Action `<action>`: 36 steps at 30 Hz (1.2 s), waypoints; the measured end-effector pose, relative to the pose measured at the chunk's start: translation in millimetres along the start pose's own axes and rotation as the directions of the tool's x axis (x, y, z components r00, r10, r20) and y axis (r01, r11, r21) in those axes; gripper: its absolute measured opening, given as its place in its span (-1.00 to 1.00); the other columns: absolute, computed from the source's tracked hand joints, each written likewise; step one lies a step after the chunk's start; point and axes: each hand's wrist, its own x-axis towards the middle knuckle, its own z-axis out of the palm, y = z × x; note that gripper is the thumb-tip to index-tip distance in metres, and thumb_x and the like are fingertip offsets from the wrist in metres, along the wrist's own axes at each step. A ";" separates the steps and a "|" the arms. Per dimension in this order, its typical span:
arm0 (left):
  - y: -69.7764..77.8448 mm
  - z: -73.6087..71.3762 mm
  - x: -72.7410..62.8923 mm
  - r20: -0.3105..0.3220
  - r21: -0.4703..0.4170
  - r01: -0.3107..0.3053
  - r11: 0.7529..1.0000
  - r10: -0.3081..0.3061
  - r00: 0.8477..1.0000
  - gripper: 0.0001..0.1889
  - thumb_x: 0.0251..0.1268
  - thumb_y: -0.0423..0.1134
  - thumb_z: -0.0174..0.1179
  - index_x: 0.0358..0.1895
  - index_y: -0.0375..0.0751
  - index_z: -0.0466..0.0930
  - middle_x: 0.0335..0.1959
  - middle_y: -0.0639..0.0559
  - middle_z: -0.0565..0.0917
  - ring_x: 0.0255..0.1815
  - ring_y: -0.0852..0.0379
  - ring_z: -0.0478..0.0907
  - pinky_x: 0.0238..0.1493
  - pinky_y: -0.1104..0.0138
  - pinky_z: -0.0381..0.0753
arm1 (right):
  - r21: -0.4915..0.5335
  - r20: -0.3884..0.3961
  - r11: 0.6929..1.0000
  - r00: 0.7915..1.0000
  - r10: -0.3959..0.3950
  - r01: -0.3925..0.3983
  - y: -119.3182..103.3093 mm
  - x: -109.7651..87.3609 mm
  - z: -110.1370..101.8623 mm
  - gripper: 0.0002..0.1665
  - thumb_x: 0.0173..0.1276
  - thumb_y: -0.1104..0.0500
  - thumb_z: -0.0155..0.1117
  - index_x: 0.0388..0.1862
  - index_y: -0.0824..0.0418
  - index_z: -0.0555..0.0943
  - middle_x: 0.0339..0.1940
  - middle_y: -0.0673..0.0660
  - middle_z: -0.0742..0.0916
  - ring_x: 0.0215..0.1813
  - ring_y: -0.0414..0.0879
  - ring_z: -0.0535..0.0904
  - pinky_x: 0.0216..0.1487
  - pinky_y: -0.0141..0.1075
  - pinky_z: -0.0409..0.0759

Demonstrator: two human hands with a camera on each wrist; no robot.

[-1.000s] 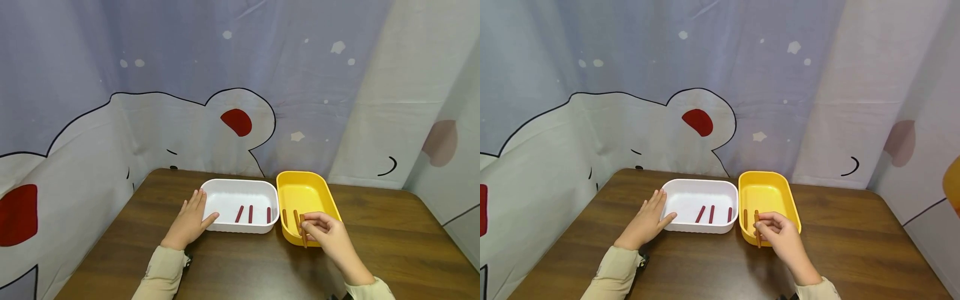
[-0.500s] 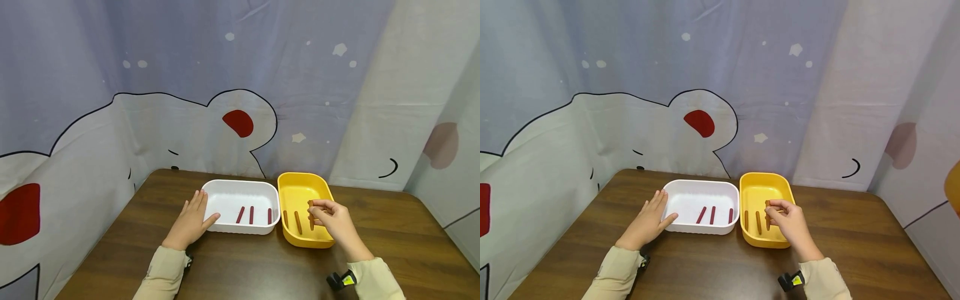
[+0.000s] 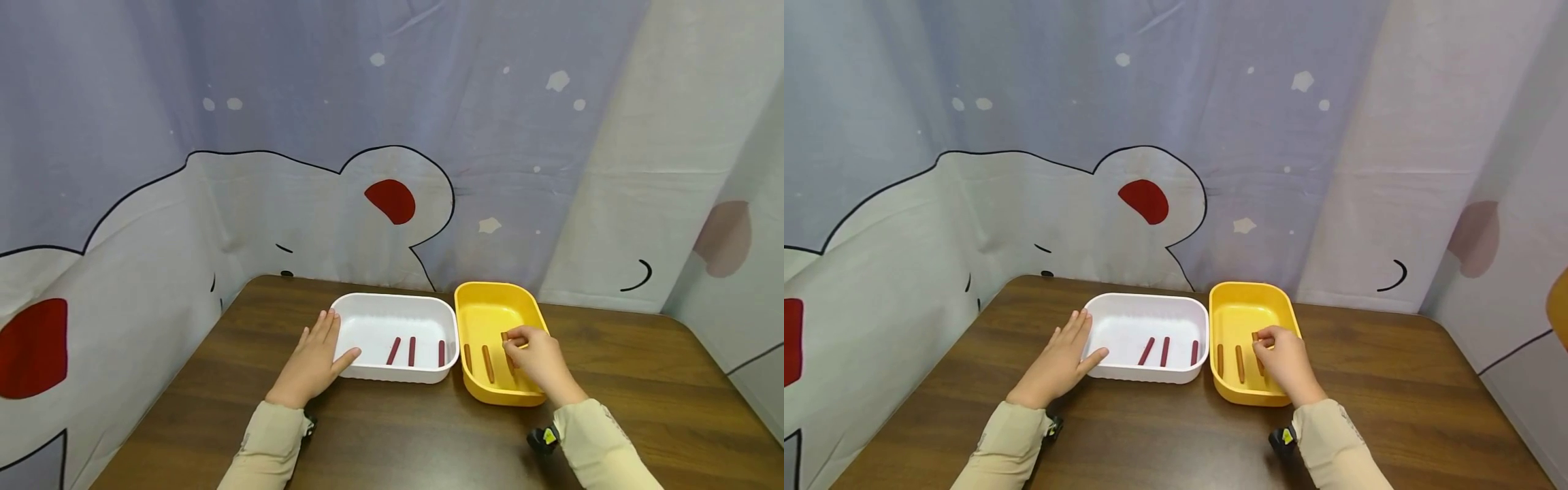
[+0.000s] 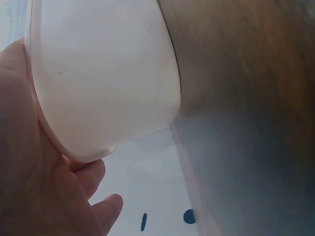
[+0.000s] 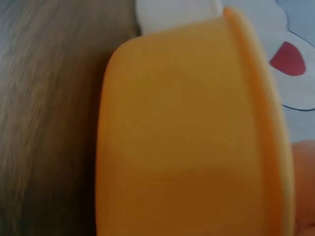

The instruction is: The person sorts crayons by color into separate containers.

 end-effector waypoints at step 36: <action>-3.6 3.5 -8.2 -0.001 0.019 0.001 1.000 -0.001 1.000 -0.18 0.52 0.24 0.02 0.56 -0.33 0.19 0.59 -0.29 0.16 0.64 -0.20 -0.05 0.51 -0.28 -0.04 | -0.185 -0.104 0.975 0.984 -0.143 0.123 0.7 -22.3 -3.1 -0.76 0.33 0.33 0.23 -0.08 0.46 0.65 -0.20 0.30 0.71 -0.21 0.16 0.68 -0.13 0.06 0.69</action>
